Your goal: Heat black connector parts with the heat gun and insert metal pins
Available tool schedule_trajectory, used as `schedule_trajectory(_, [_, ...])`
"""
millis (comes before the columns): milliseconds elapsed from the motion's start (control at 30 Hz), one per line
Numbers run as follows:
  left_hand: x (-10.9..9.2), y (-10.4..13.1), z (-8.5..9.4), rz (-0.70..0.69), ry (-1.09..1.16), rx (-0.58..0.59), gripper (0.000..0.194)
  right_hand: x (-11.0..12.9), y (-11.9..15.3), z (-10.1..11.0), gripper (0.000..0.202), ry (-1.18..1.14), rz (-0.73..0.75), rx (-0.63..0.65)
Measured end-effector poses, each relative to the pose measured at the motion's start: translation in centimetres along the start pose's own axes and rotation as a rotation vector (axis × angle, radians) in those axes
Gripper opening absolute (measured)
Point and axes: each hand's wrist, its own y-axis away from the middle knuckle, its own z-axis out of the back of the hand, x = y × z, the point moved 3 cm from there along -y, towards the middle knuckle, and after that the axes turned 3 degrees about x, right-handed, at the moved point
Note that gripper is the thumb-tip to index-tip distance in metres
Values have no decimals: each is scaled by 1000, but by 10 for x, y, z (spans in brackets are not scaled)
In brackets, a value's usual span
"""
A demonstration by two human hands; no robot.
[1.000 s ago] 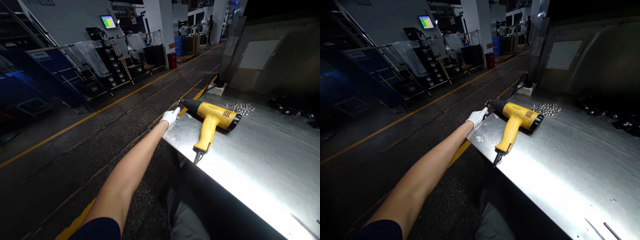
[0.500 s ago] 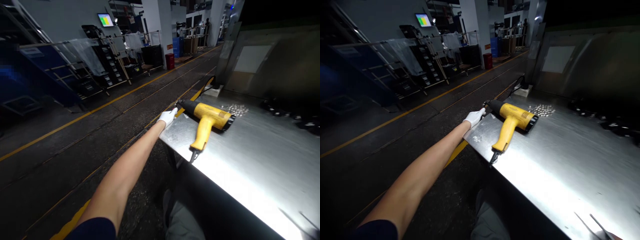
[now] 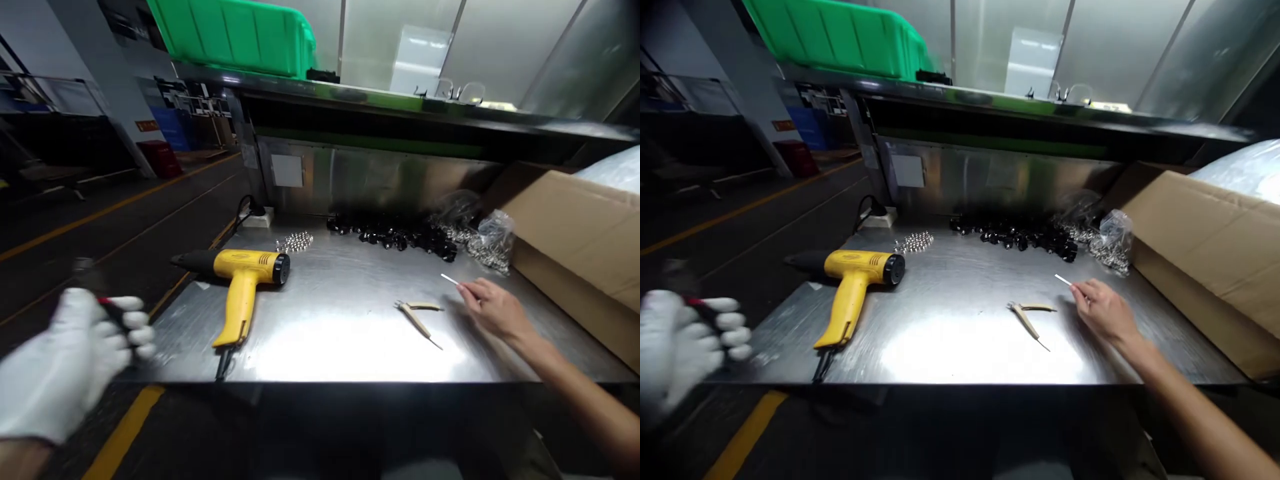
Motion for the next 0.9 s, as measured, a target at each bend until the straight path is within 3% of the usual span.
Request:
schedule_trajectory(67, [11, 56, -31, 230, 250, 438, 44, -22, -6, -4, 42, 49, -9, 77])
schedule_trajectory(100, [17, 85, -47, 308, 319, 486, 43, -27, -6, -6, 43, 62, -4, 116])
schedule_trajectory(133, [25, 113, -67, 440, 367, 605, 38, -28, -5, -7, 45, 72, 0, 138])
schedule_trajectory(200, [43, 158, -106, 684, 456, 723, 37, -18, 1, -7, 51, 70, 26, 161])
schedule_trajectory(300, [66, 194, -152, 911, 511, 767, 42, 13, 17, -12, 60, -5, 160, 303])
schedule_trajectory(400, [79, 204, -174, 957, 539, 737, 46, 39, 31, -23, 84, -42, 263, 475])
schedule_trajectory(467, [81, 205, -179, 955, 533, 719, 47, 46, 34, -29, 90, 6, 258, 497])
schedule_trajectory(567, [77, 207, -180, 958, 513, 719, 44, 54, 30, -29, 79, 103, 225, 505])
schedule_trajectory(700, [70, 208, -181, 1024, 518, 697, 40, 80, 25, -12, 60, 86, 132, 592])
schedule_trajectory(800, [67, 208, -182, 1099, 574, 686, 40, 109, 21, 3, 51, -142, 12, 810])
schedule_trajectory(867, [67, 209, -183, 1108, 607, 681, 41, 131, 18, 9, 48, -283, 42, 971])
schedule_trajectory(900, [67, 209, -184, 1103, 618, 680, 42, 141, 14, 11, 49, -307, 77, 993])
